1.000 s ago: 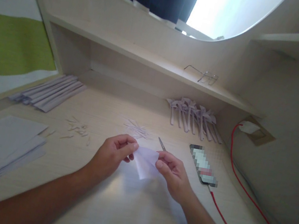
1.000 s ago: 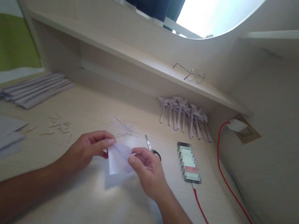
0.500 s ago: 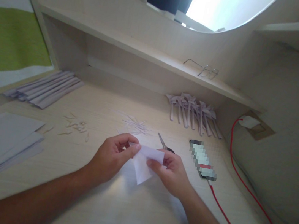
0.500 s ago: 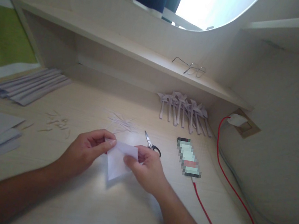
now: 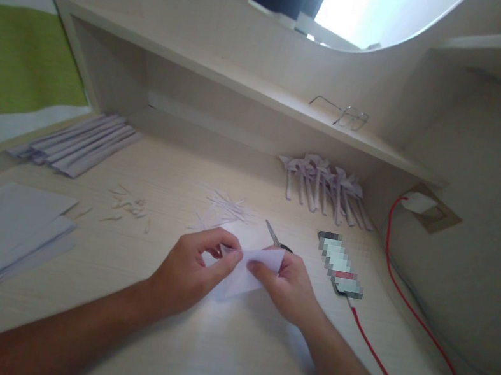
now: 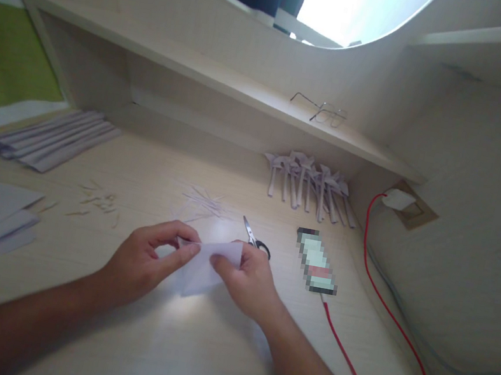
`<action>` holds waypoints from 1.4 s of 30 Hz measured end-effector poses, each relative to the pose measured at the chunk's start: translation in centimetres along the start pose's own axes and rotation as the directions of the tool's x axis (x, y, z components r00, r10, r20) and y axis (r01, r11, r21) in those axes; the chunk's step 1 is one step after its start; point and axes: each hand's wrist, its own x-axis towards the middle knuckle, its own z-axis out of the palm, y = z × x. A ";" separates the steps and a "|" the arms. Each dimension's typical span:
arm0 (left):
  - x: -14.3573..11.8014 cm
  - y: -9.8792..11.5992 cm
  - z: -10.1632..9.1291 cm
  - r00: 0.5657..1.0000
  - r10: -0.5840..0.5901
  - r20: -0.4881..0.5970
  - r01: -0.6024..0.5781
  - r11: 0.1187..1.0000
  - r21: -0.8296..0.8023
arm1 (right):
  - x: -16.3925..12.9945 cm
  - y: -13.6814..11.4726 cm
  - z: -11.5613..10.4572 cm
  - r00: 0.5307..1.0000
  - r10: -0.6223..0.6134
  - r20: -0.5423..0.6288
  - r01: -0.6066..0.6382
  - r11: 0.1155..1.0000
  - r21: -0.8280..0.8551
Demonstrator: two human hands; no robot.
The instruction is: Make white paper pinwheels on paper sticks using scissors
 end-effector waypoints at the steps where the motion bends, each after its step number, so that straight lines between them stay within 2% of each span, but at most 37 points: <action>1: -0.1 0.0 0.1 1.000 0.017 -0.005 -0.017 1.000 0.016 | 0.0 0.0 0.0 1.000 0.002 -0.003 -0.002 1.000 0.008; 9: -0.8 -0.5 0.6 0.987 0.111 -0.118 -0.105 0.993 0.054 | 0.2 0.2 0.4 0.999 0.042 -0.017 -0.038 0.981 0.192; 16: -0.6 -0.6 0.5 0.978 0.209 -0.002 -0.208 0.975 0.081 | 0.4 0.5 0.5 0.994 0.110 0.006 -0.107 0.955 0.277; 20: -0.7 -0.7 0.5 0.958 0.286 0.030 -0.287 0.955 0.071 | 0.5 0.6 0.6 0.994 0.111 0.022 -0.112 0.936 0.332; 23: -0.7 -0.6 0.4 0.953 0.299 0.039 -0.301 0.950 0.085 | 0.5 0.7 0.6 0.993 0.118 0.032 -0.122 0.935 0.334; 26: -0.5 -0.4 0.3 0.975 0.222 -0.007 -0.221 0.972 0.086 | 0.5 0.7 0.6 0.988 0.149 0.033 -0.152 0.939 0.310; 28: -0.2 -0.3 0.2 0.992 0.108 -0.063 -0.105 0.993 0.058 | 0.4 0.6 0.6 0.985 0.167 0.046 -0.173 0.931 0.323; 30: 0.2 -0.4 0.1 0.994 -0.048 -0.097 0.044 0.998 -0.040 | 0.3 0.3 0.6 0.985 0.161 0.069 -0.175 0.915 0.363; 33: 0.7 -0.8 -0.1 0.970 -0.237 -0.060 0.216 0.945 -0.244 | 0.4 -0.1 0.5 0.991 0.118 0.065 -0.135 0.906 0.402; 36: 1.1 -1.1 -0.3 0.963 -0.265 -0.040 0.238 0.914 -0.329 | 0.5 -0.1 0.5 0.995 0.096 0.032 -0.101 0.918 0.383; 42: 1.3 -1.4 -0.4 0.963 -0.265 -0.052 0.236 0.919 -0.316 | 0.4 0.6 0.4 0.999 0.047 0.006 -0.046 0.943 0.331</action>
